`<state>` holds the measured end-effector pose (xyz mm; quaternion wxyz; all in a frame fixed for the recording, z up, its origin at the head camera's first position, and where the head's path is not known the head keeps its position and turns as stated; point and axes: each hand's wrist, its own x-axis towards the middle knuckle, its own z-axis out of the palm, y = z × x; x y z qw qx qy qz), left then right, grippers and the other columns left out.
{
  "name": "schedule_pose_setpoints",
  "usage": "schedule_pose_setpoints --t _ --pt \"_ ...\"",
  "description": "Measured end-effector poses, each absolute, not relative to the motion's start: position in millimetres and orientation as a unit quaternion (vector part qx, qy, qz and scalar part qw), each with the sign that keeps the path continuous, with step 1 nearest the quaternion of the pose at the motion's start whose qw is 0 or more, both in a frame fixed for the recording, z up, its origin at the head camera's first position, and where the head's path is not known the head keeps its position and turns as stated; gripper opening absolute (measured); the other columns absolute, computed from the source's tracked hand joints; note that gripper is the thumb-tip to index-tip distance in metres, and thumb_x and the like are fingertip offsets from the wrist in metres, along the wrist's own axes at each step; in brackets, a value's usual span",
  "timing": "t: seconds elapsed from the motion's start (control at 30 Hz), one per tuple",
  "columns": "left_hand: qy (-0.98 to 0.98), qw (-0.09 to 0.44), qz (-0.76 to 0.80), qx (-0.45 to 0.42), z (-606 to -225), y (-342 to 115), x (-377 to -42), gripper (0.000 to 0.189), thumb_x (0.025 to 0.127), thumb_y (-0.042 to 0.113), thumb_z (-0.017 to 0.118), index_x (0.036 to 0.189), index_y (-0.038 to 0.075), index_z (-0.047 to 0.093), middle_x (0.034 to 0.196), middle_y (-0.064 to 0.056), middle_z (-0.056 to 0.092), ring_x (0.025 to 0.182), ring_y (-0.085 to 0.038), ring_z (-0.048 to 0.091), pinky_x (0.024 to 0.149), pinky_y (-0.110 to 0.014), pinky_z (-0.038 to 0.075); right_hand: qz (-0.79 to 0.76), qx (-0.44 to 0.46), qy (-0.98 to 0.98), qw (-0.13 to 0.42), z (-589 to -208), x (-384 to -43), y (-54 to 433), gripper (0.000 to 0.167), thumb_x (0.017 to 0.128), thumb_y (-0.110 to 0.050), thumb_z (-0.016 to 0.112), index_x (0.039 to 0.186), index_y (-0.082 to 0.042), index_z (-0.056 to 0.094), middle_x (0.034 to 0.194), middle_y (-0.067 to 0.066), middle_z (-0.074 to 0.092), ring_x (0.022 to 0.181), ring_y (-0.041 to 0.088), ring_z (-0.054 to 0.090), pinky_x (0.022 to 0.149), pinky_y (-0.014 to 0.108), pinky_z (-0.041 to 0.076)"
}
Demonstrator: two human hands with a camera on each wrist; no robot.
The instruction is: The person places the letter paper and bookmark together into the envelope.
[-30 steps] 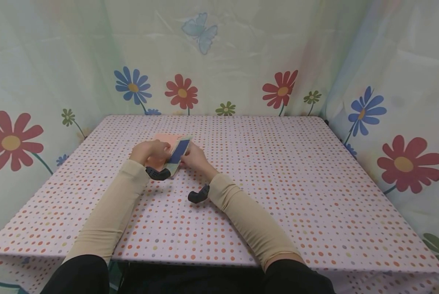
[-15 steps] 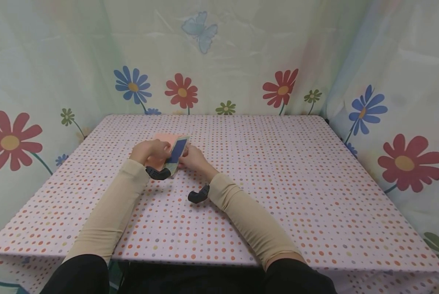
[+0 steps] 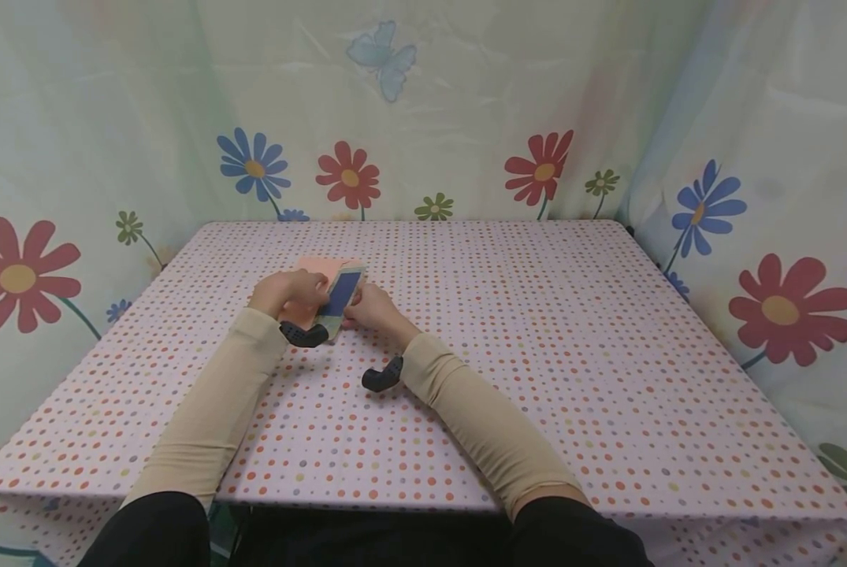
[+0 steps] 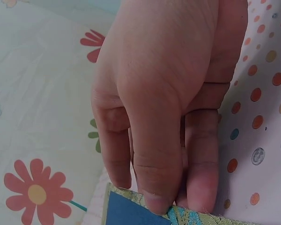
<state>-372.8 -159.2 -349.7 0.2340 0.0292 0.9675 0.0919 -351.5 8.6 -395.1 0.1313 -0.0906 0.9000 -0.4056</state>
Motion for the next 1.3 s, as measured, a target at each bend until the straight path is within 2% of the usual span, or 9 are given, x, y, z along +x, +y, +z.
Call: schedule_pose_setpoints --t 0.1,0.23,0.33,0.63,0.8,1.03,1.3 --pt "0.967 0.236 0.087 0.030 -350 -159 -374 0.038 0.094 0.042 0.047 0.125 0.020 0.049 0.123 -0.009 0.045 0.106 -0.028 0.046 0.093 -0.047 0.041 -0.395 -0.093 0.905 0.125 -396 -351 8 0.054 0.091 -0.019 0.062 0.139 -0.002 0.041 0.113 0.009 0.062 0.099 0.019 0.061 0.089 0.032 0.047" --pt "0.967 0.238 0.083 0.029 -351 -159 -375 0.040 0.093 0.042 0.047 0.127 0.020 0.048 0.125 -0.009 0.044 0.107 -0.028 0.045 0.093 -0.047 0.041 -0.394 -0.093 0.907 0.118 -396 -352 8 0.037 0.091 -0.019 0.062 0.123 -0.003 0.053 0.109 0.009 0.061 0.096 0.020 0.059 0.085 0.032 0.046" --pt "0.967 0.240 0.083 0.032 -350 -159 -374 0.042 0.094 0.042 0.047 0.129 0.020 0.047 0.127 -0.010 0.044 0.108 -0.028 0.045 0.094 -0.048 0.040 -0.404 -0.088 0.903 0.117 -397 -353 7 0.034 0.091 -0.019 0.063 0.121 -0.004 0.055 0.108 0.008 0.061 0.095 0.019 0.059 0.084 0.031 0.046" --pt "0.966 0.244 0.079 0.035 -349 -159 -375 0.045 0.094 0.043 0.046 0.132 0.019 0.046 0.130 -0.011 0.042 0.109 -0.029 0.045 0.094 -0.048 0.040 -0.441 -0.067 0.885 0.131 -400 -352 3 0.053 0.090 -0.013 0.061 0.139 -0.005 0.045 0.114 0.009 0.062 0.097 0.017 0.063 0.085 0.027 0.049" --pt "0.966 0.246 0.076 0.031 -349 -158 -375 0.047 0.094 0.044 0.046 0.134 0.019 0.044 0.132 -0.012 0.044 0.111 -0.029 0.045 0.097 -0.049 0.039 -0.470 -0.059 0.869 0.142 -399 -350 2 0.054 0.090 -0.014 0.059 0.141 -0.008 0.044 0.118 0.009 0.062 0.099 0.016 0.063 0.087 0.027 0.050" --pt "0.967 0.240 0.083 0.027 -350 -157 -376 0.051 0.094 0.045 0.046 0.139 0.022 0.040 0.136 -0.011 0.041 0.112 -0.028 0.044 0.099 -0.049 0.039 -0.477 -0.069 0.867 0.126 -391 -348 11 0.055 0.093 -0.020 0.053 0.145 -0.010 0.039 0.133 0.013 0.057 0.118 0.024 0.057 0.102 0.038 0.043" --pt "0.969 0.234 0.077 0.026 -348 -156 -374 0.048 0.094 0.044 0.046 0.136 0.021 0.043 0.130 -0.010 0.045 0.108 -0.027 0.046 0.096 -0.048 0.041 -0.453 -0.083 0.881 0.111 -382 -344 10 0.060 0.094 -0.023 0.050 0.148 -0.005 0.030 0.141 0.015 0.049 0.131 0.028 0.045 0.107 0.040 0.038"
